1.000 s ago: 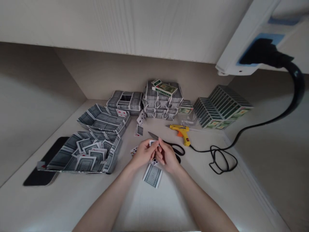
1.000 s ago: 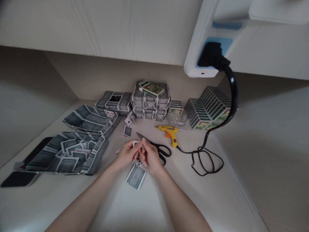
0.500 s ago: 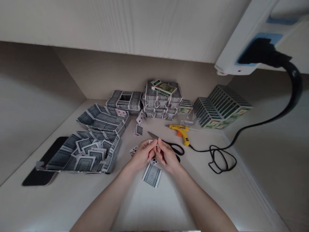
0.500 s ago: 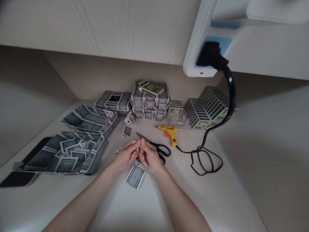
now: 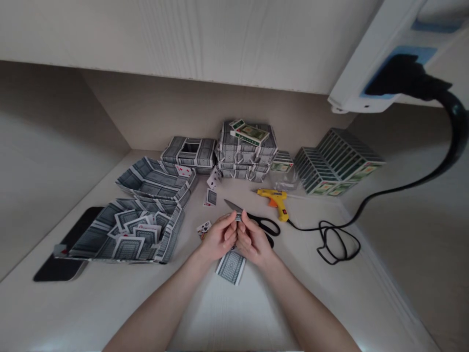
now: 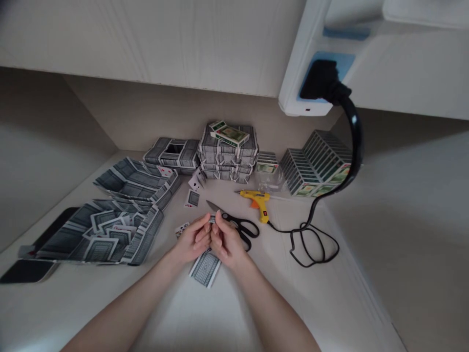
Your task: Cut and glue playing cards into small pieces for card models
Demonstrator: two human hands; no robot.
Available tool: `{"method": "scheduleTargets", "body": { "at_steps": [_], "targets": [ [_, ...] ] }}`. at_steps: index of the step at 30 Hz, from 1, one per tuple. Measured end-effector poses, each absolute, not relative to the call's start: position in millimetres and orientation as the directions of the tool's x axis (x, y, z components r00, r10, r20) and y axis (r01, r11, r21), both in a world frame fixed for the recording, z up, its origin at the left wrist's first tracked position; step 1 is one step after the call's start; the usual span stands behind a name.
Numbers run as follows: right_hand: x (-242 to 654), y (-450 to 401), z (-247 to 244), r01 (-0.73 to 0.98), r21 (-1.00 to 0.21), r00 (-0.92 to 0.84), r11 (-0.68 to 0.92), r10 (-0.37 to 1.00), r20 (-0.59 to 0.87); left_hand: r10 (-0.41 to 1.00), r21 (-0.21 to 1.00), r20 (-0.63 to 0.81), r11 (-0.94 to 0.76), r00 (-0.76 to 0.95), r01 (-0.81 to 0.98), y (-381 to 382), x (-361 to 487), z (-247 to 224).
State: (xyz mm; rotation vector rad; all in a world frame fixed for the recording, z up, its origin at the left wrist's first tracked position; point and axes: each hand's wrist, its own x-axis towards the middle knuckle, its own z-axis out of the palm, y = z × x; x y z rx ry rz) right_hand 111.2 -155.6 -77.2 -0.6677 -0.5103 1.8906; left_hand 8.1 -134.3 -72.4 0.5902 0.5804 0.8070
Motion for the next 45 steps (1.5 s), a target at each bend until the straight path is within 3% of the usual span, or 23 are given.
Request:
{"method": "scheduleTargets", "body": {
  "at_steps": [3, 8, 11, 20, 29, 45],
  "targets": [
    [110.9, -155.2, -76.6, -0.669, -0.629, -0.321, -0.397, 0.917, -0.238, 0.789, 0.686, -0.26, 0.557, 0.557, -0.469, -134.1, 7.4, -72.5],
    [110.2, -155.1, -73.8, -0.538, -0.778, -0.204, -0.325, 0.945, -0.254, 0.837, 0.738, -0.272, 0.499, 0.475, -0.455, -133.1, 9.3, -77.3],
    [110.8, -154.8, -73.0, -0.505, -0.807, -0.202, -0.304, 0.951, -0.232, 0.853, 0.731, -0.259, 0.48, 0.454, -0.485, -132.3, 10.4, -78.8],
    [118.2, -154.2, -79.9, -0.639, -0.621, -0.403, -0.454, 0.885, -0.233, 0.793, 0.602, -0.216, 0.567, 0.569, -0.562, -137.7, 9.1, -76.4],
    [112.3, -159.5, -76.0, -0.701, -0.529, -0.421, -0.478, 0.876, -0.234, 0.773, 0.431, -0.269, 0.63, 0.574, -0.646, -141.3, 7.9, -75.8],
    [114.1, -160.4, -77.9, -0.753, -0.428, -0.479, -0.5, 0.862, -0.165, 0.774, 0.292, -0.322, 0.629, 0.545, -0.721, -145.6, 9.7, -68.5]
  ]
}}
